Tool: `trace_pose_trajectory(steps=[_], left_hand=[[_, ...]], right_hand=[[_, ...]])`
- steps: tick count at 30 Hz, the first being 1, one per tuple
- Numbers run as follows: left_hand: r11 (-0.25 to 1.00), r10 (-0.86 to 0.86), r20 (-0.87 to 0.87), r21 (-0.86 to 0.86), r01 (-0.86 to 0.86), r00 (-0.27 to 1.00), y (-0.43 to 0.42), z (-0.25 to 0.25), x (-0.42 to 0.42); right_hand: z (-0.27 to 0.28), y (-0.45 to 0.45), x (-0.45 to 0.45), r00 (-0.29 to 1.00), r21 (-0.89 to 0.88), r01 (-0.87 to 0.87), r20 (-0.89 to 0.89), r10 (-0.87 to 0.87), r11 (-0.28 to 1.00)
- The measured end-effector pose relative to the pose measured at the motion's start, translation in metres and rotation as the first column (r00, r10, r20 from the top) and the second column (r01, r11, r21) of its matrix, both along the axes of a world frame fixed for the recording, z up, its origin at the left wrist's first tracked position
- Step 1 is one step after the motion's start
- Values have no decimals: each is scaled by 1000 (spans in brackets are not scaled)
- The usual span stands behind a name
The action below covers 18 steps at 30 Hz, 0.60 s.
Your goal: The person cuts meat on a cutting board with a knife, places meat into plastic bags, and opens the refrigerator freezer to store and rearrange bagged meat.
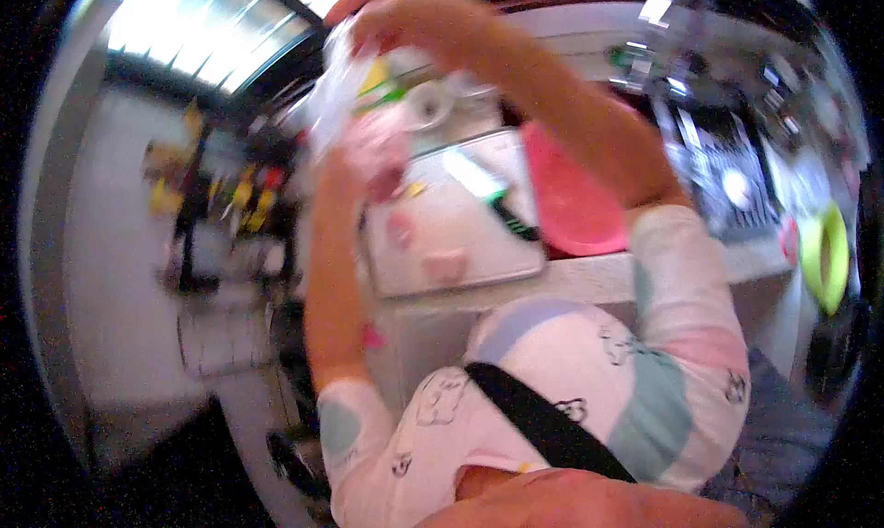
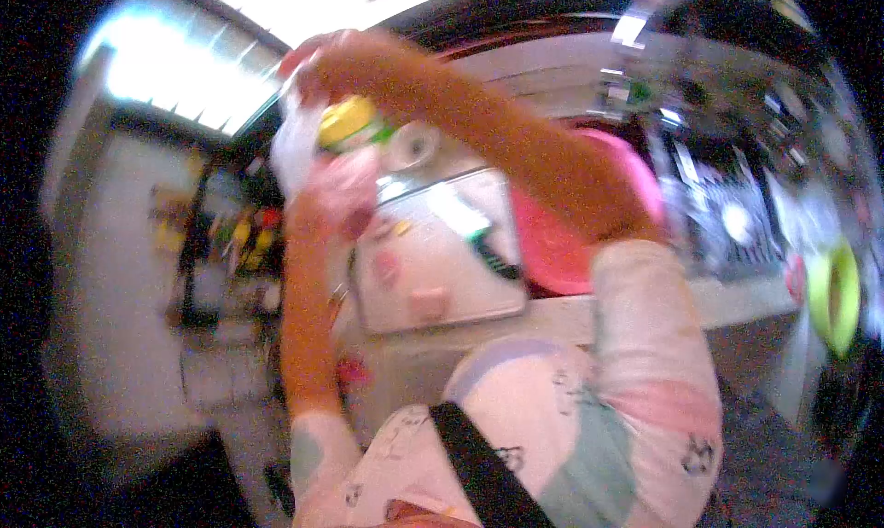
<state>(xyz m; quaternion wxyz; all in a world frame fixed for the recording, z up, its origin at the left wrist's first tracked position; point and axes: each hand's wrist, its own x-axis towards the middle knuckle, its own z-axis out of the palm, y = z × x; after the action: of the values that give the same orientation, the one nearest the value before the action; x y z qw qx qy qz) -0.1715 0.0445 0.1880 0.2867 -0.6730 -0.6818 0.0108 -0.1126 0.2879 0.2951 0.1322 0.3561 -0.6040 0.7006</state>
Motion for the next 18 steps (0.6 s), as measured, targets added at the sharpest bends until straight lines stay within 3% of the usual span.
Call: trace_pose_trajectory(steps=[1, 2, 3, 4, 5, 6, 8, 11, 12, 13, 14, 15, 16, 17, 18], left_hand=[[969, 218, 14, 119, -218, 976, -9, -15, 6], [903, 362, 76, 220, -369, 929, -12, -24, 22], [815, 506, 56, 297, -498, 861, -19, -28, 32], [731, 626, 8, 342, -591, 780, -20, -28, 30], [677, 688, -15, 371, -635, 725, -27, -23, 42], [736, 593, 132, 313, -601, 795, -13, 5, 81], [725, 620, 280, 151, -672, 732, -18, 8, 80], [758, 468, 395, 281, -588, 791, 28, 6, 84], [776, 444, 395, 279, -565, 804, 30, -13, 62], [665, 67, 877, 317, -677, 476, 20, -46, 23], [655, -172, 963, 268, -707, 206, 35, -56, 18], [611, -409, 910, 222, -760, -63, 51, -65, 15], [573, -87, 994, 99, -813, 60, 88, -59, 51], [612, -167, 979, 196, -766, 118, 110, -67, 70], [644, -250, 954, 290, -708, 165, 132, -75, 90]], right_hand=[[-11, 12, 21, 999, 9, 46, 26, -46, 999], [-25, 20, 47, 983, -146, 66, 179, -39, 987], [-42, 23, 67, 959, -159, 107, 278, -59, 981], [-60, 39, 73, 939, -136, 146, 330, -94, 980], [-88, 34, 77, 935, -215, 57, 353, 23, 975], [-102, 36, 93, 940, -124, 65, 342, -19, 990], [-137, 43, 119, 890, -247, 40, 449, 78, 968], [-186, 48, 163, 797, -337, 82, 587, 141, 938], [-209, 39, 177, 773, -465, 37, 574, 270, 885], [-254, 27, 172, 855, -280, -76, 476, 207, 957], [-241, 17, 198, 647, -633, -101, 544, 534, 768], [-250, 4, 209, 582, -675, -130, 541, 607, 726], [-251, -1, 215, 590, -687, -197, 486, 645, 699], [-251, -4, 222, 589, -696, -265, 431, 683, 667], [-249, 3, 225, 672, -561, -224, 503, 543, 797]])
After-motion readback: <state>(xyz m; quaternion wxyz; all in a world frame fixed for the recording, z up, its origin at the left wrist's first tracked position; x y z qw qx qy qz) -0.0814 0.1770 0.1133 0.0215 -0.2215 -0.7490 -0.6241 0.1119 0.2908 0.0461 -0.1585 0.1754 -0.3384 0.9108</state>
